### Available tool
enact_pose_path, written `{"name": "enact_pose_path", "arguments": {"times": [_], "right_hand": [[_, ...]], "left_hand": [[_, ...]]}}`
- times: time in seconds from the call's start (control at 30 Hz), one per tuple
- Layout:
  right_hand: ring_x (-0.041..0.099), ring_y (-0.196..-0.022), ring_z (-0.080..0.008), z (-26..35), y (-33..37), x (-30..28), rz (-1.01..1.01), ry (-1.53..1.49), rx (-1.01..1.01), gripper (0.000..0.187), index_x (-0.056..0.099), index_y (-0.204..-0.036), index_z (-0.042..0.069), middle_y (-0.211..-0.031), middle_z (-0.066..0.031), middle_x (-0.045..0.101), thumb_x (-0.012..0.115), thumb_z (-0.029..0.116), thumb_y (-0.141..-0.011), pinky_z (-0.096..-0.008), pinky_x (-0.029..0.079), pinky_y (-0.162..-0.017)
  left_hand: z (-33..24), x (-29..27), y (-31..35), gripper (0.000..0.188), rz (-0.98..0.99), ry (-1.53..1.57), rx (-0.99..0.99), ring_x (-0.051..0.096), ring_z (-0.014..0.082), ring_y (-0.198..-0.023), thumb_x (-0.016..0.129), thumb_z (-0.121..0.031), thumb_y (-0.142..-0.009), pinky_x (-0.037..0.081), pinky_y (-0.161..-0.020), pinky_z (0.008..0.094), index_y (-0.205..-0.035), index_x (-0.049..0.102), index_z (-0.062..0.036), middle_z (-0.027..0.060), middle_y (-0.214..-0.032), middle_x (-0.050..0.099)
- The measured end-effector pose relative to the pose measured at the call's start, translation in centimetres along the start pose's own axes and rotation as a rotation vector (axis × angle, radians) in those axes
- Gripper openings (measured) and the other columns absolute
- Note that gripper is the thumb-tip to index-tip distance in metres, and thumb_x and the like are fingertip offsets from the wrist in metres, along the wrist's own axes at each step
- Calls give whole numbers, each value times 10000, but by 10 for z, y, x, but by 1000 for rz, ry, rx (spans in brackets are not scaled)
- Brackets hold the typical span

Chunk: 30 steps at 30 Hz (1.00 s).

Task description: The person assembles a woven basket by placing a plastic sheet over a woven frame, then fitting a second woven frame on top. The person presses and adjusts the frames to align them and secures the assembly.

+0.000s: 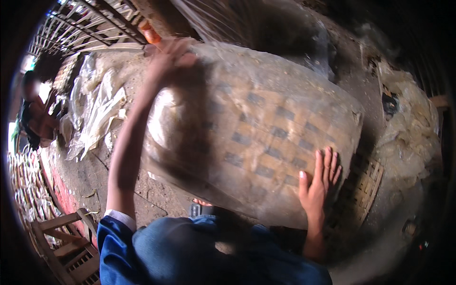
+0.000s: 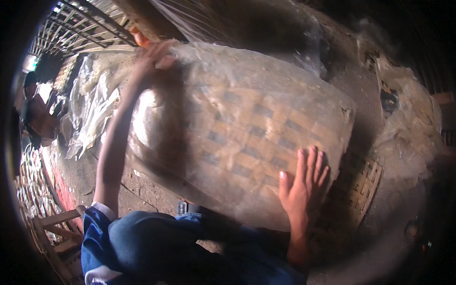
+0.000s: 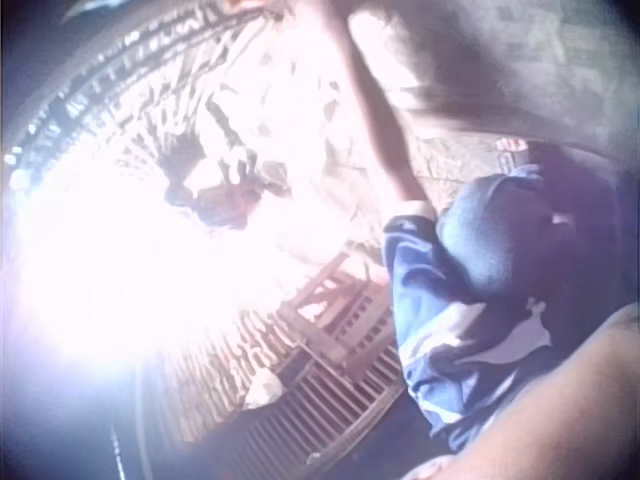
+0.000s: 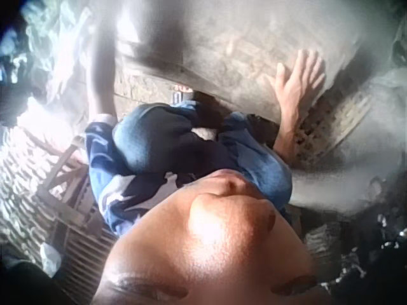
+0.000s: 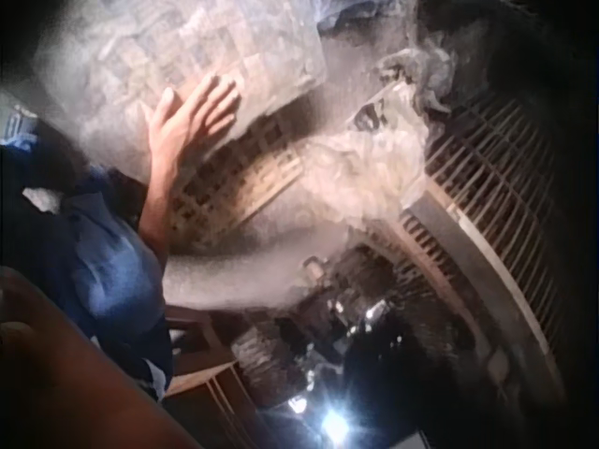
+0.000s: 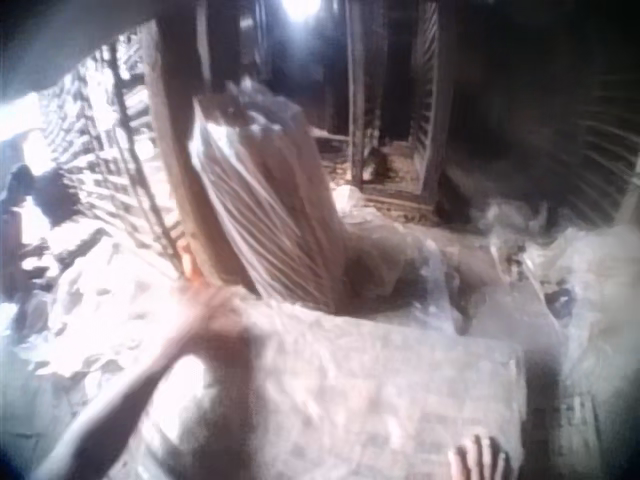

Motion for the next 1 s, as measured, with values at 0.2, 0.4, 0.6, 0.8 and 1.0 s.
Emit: {"name": "enact_pose_path", "arguments": {"times": [0.2,0.4,0.6,0.8,1.0], "right_hand": [[255,-1559,-424,16,-4,5,9,-60,-52,689,415,-1563,54,-1670,-204,315,545,440,-1007,-648,180,-1239],[245,-1564,-432,3,1,1,-20,-60,-24,697,394,-1583,66,-1674,-200,315,556,414,-1002,-646,169,-1237],[237,-1571,-413,14,-2,3,13,-89,-41,690,411,-1566,49,-1677,-193,312,582,388,-989,-632,165,-1247],[240,-1570,-417,2,3,3,-31,-114,-42,694,428,-1563,58,-1675,-194,317,589,391,-976,-644,147,-1246],[259,-1563,-411,9,2,4,-33,-147,-53,680,443,-1555,68,-1667,-188,336,603,379,-972,-641,159,-1244]], "left_hand": [[270,-71,125,613,-51,-387,-602,409,383,-1500,261,-557,-1114,296,-1251,450,-1498,576,-198,192,-1600,460],[-53,-37,29,592,-5,196,11,328,344,-1545,552,-497,-1051,242,-1281,505,-1529,517,-149,151,-1657,385],[-202,51,23,848,150,226,495,263,336,-1574,323,-741,-1021,181,-1292,551,-1605,403,-131,115,-1698,309],[-123,54,7,686,-7,14,287,372,352,-1516,522,-602,-1019,278,-1246,551,-1578,446,-211,89,-1628,434],[218,13,104,652,186,-426,-480,344,357,-1540,247,-541,-1105,262,-1267,497,-1571,456,-136,170,-1650,394]]}}
Point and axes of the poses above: each hand's wrist, its own y-axis away from the middle knuckle, its own x-axis out of the palm, z = x × y, the point moved 7 cm from there along -y, towards the middle knuckle
